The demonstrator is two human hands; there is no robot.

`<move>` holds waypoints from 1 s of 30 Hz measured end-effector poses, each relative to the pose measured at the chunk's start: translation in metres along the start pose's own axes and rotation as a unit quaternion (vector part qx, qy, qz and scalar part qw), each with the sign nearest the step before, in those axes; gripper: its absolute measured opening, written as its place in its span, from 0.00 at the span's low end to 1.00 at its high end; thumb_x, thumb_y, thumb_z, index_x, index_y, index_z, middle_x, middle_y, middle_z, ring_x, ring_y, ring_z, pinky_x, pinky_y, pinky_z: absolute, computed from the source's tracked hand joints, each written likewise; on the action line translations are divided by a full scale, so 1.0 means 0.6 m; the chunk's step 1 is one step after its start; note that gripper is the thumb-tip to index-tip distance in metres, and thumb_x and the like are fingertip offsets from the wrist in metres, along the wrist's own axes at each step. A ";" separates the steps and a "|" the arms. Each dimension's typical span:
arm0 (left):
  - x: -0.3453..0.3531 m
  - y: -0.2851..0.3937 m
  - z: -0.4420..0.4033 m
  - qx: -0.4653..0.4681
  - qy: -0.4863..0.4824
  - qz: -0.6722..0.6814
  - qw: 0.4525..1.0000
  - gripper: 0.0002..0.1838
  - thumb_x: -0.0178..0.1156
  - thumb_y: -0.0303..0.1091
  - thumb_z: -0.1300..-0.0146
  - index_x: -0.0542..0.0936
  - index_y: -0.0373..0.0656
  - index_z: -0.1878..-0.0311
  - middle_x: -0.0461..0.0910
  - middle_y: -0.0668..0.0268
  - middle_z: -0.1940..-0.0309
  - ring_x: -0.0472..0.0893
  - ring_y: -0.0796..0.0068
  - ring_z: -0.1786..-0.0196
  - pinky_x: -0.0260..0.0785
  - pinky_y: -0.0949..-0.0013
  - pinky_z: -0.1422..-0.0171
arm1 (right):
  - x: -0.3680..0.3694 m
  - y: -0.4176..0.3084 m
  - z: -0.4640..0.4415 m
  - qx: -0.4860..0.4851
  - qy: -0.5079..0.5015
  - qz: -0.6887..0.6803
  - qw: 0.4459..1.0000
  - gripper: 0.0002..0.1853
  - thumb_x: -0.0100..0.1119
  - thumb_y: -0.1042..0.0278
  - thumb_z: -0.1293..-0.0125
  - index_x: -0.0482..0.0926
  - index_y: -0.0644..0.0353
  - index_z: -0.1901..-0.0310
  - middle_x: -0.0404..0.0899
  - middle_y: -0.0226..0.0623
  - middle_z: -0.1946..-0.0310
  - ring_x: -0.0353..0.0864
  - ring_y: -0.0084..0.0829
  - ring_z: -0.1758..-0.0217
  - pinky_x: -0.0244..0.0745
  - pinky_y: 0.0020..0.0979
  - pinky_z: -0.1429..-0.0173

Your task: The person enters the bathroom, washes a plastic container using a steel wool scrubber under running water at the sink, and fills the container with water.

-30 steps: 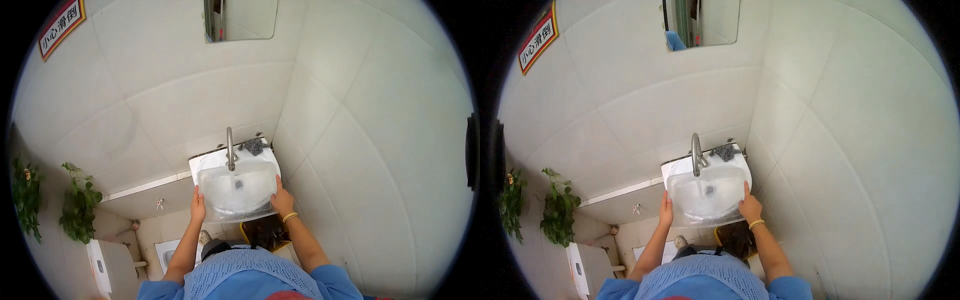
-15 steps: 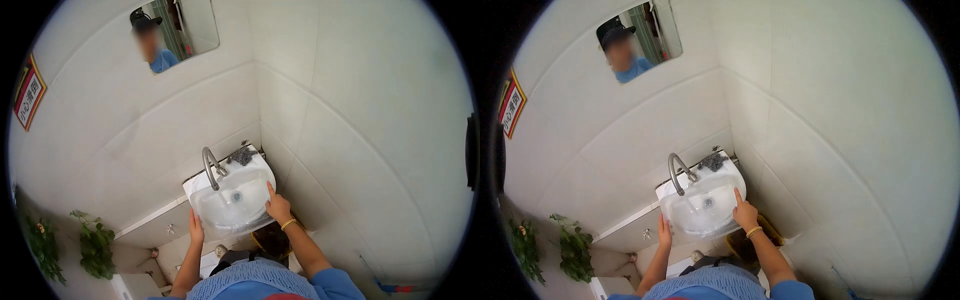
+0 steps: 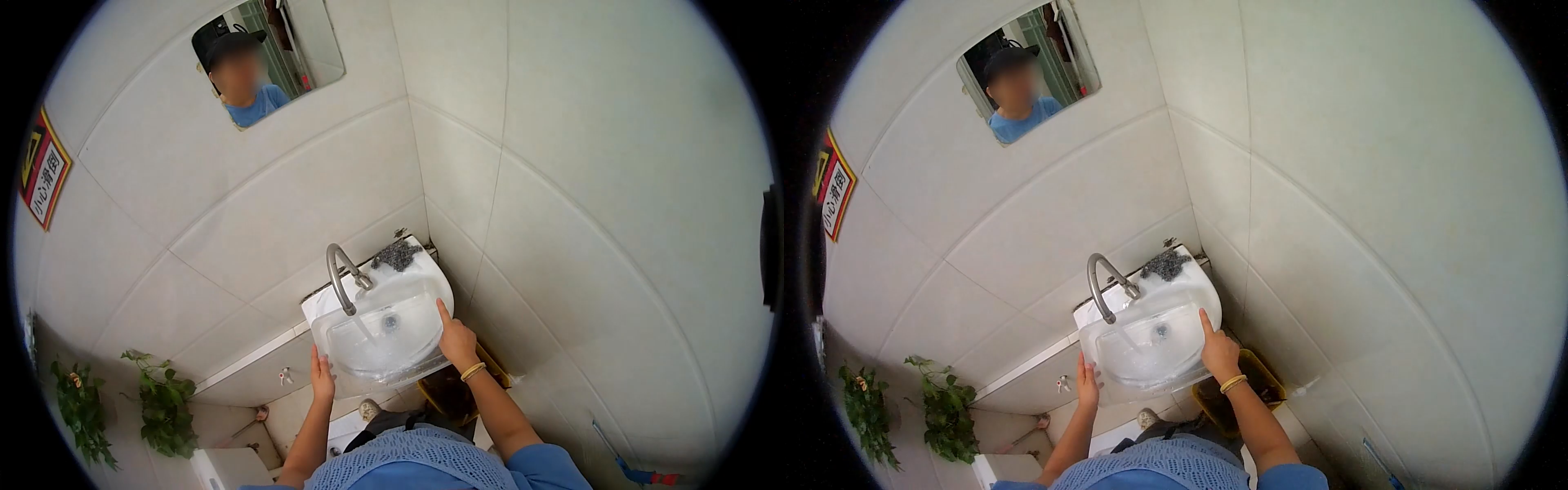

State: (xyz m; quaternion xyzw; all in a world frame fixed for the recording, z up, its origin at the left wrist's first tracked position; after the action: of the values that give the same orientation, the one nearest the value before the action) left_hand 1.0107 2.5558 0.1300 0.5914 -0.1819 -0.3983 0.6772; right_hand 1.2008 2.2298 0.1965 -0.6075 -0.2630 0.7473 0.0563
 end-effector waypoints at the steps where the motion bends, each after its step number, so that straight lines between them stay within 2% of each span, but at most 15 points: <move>1: 0.000 0.001 0.001 -0.002 0.000 0.000 1.000 0.32 0.42 0.53 0.31 0.48 0.57 0.27 0.64 0.49 0.37 0.71 0.53 0.43 0.71 0.52 0.52 | 0.000 0.000 0.000 0.000 0.000 0.000 1.000 0.41 0.50 0.73 0.42 0.46 0.35 0.28 0.76 0.48 0.71 0.80 0.47 0.70 0.75 0.46 0.64; 6: -0.001 -0.003 -0.002 -0.004 0.004 0.005 1.000 0.33 0.43 0.54 0.31 0.48 0.57 0.27 0.64 0.50 0.38 0.71 0.52 0.43 0.71 0.52 0.52 | -0.011 -0.004 0.004 0.009 -0.004 -0.006 1.000 0.41 0.48 0.78 0.42 0.48 0.36 0.29 0.76 0.48 0.70 0.79 0.47 0.68 0.74 0.44 0.62; 11: -0.001 0.000 -0.001 -0.004 0.003 0.004 1.000 0.33 0.43 0.54 0.31 0.49 0.57 0.27 0.65 0.51 0.38 0.71 0.53 0.43 0.71 0.53 0.53 | -0.007 -0.002 0.004 0.004 -0.006 -0.015 1.000 0.41 0.47 0.76 0.42 0.46 0.34 0.28 0.76 0.49 0.68 0.80 0.48 0.68 0.74 0.45 0.62; 23: -0.004 -0.002 0.002 -0.001 0.013 0.026 1.000 0.32 0.44 0.53 0.31 0.51 0.58 0.28 0.66 0.56 0.40 0.71 0.62 0.49 0.71 0.59 0.56 | -0.006 -0.004 0.004 -0.002 0.000 -0.015 1.000 0.42 0.48 0.76 0.43 0.45 0.34 0.28 0.76 0.49 0.68 0.80 0.47 0.68 0.75 0.44 0.63; 30: -0.004 -0.004 0.001 0.000 0.020 0.047 0.999 0.31 0.46 0.48 0.31 0.53 0.55 0.28 0.70 0.60 0.46 0.71 0.71 0.55 0.69 0.66 0.61 | -0.012 -0.008 0.004 0.006 -0.011 -0.016 1.000 0.41 0.48 0.76 0.43 0.46 0.35 0.29 0.77 0.49 0.68 0.80 0.47 0.66 0.75 0.44 0.60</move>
State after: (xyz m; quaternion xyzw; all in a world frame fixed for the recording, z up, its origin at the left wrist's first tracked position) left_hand 1.0077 2.5572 0.1283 0.5900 -0.1962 -0.3539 0.6987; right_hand 1.1992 2.2302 0.2055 -0.5949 -0.2686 0.7544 0.0692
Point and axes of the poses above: each hand's wrist, its own z-axis away from the middle knuckle, its own x-axis out of the palm, y = z × x, the point moved 8 cm from there along -z, towards the middle knuckle
